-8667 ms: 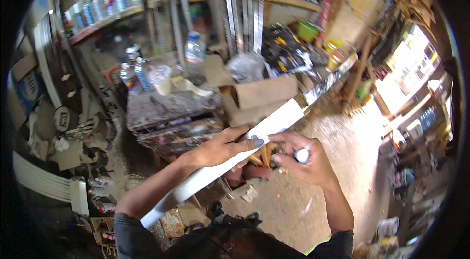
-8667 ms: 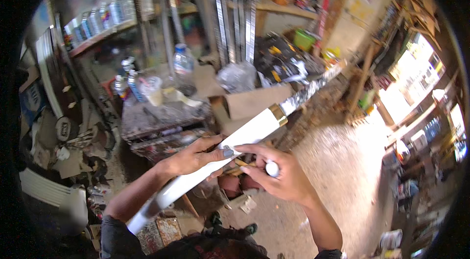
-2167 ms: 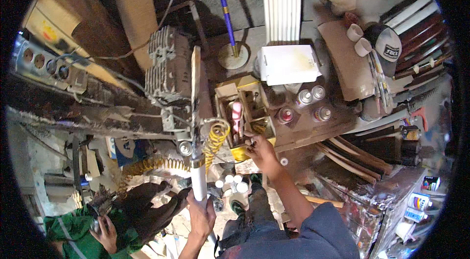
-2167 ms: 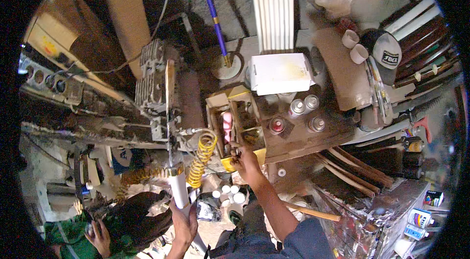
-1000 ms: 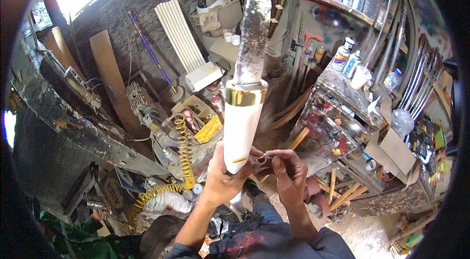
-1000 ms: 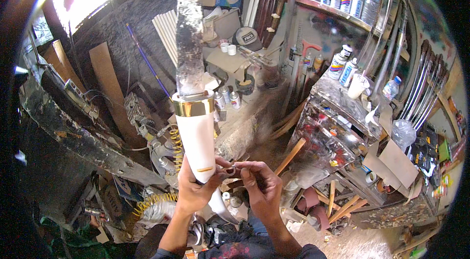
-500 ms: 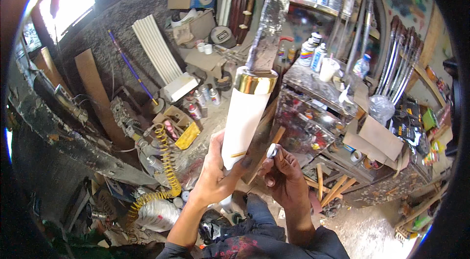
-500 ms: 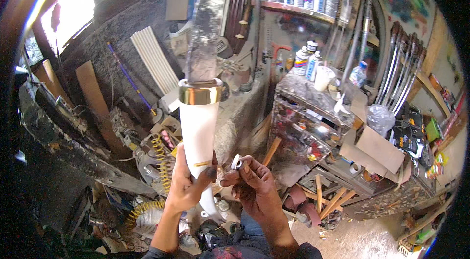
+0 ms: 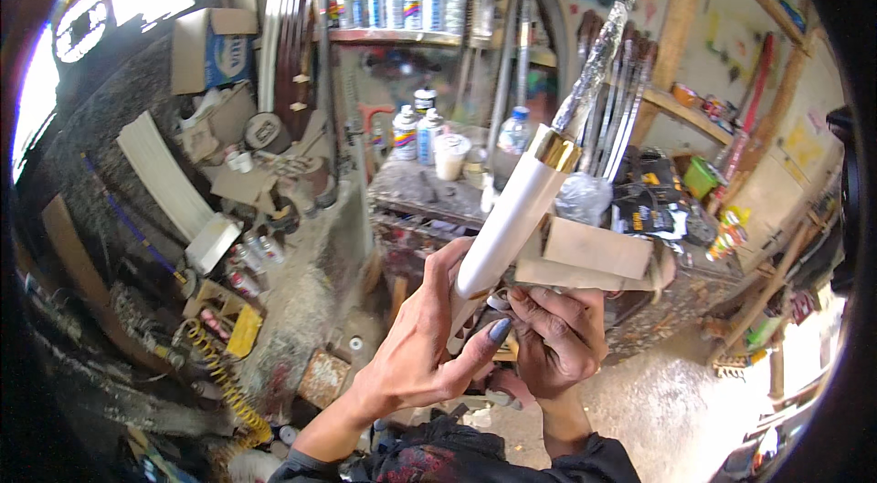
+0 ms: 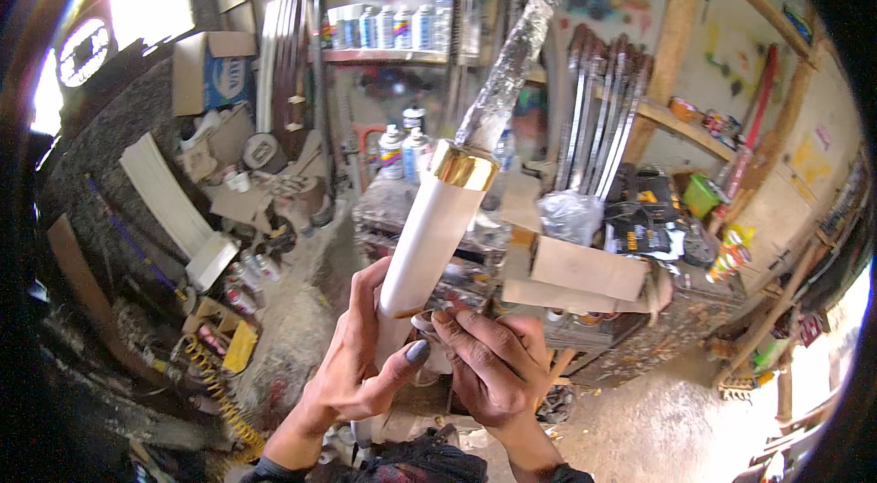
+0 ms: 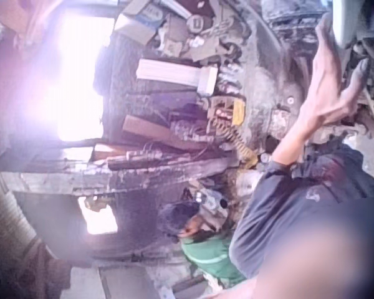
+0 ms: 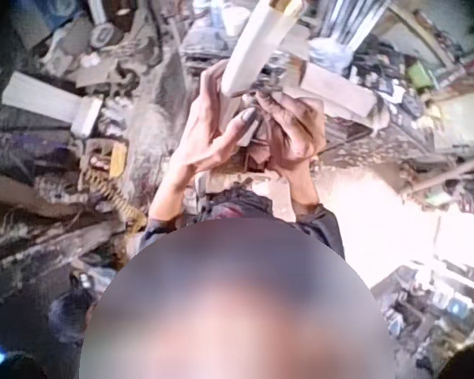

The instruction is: The person applies glue to a white cylindrical object and attaches a small metal piece, then sprays it with a silver aerosol can. The person handles the object repeatedly, adjusting the attachment and inspecting the surface.

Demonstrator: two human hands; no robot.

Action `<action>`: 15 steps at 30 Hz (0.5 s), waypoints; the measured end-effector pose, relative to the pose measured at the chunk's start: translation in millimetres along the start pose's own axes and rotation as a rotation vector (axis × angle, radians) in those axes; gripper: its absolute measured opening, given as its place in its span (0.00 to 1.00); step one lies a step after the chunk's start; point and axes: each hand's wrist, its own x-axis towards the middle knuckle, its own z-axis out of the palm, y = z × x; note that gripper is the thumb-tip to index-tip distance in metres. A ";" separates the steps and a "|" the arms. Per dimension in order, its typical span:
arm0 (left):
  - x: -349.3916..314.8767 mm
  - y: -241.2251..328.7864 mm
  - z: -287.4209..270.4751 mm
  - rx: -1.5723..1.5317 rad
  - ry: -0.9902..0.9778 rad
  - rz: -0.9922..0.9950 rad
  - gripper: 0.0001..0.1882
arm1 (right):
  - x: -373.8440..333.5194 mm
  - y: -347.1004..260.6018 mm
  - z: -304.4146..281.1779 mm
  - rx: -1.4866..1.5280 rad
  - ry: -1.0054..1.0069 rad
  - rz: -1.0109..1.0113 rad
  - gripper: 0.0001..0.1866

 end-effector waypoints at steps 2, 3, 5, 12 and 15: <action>13.3 5.0 9.7 0.011 -0.049 0.041 0.39 | 1.5 3.4 -11.8 -0.105 0.006 0.007 0.20; 18.6 7.3 12.8 -0.021 -0.091 0.022 0.38 | 1.5 2.3 -15.8 -0.137 0.035 0.033 0.17; 26.4 11.5 17.4 -0.047 -0.138 0.037 0.36 | 2.9 -0.5 -23.4 -0.163 0.080 0.054 0.17; 33.3 17.2 24.7 -0.030 -0.213 0.191 0.33 | 5.2 -17.1 -33.8 -0.224 0.153 0.120 0.14; 31.2 19.6 23.3 -0.053 -0.228 0.184 0.31 | 3.4 -26.6 -33.1 -0.248 0.169 0.153 0.13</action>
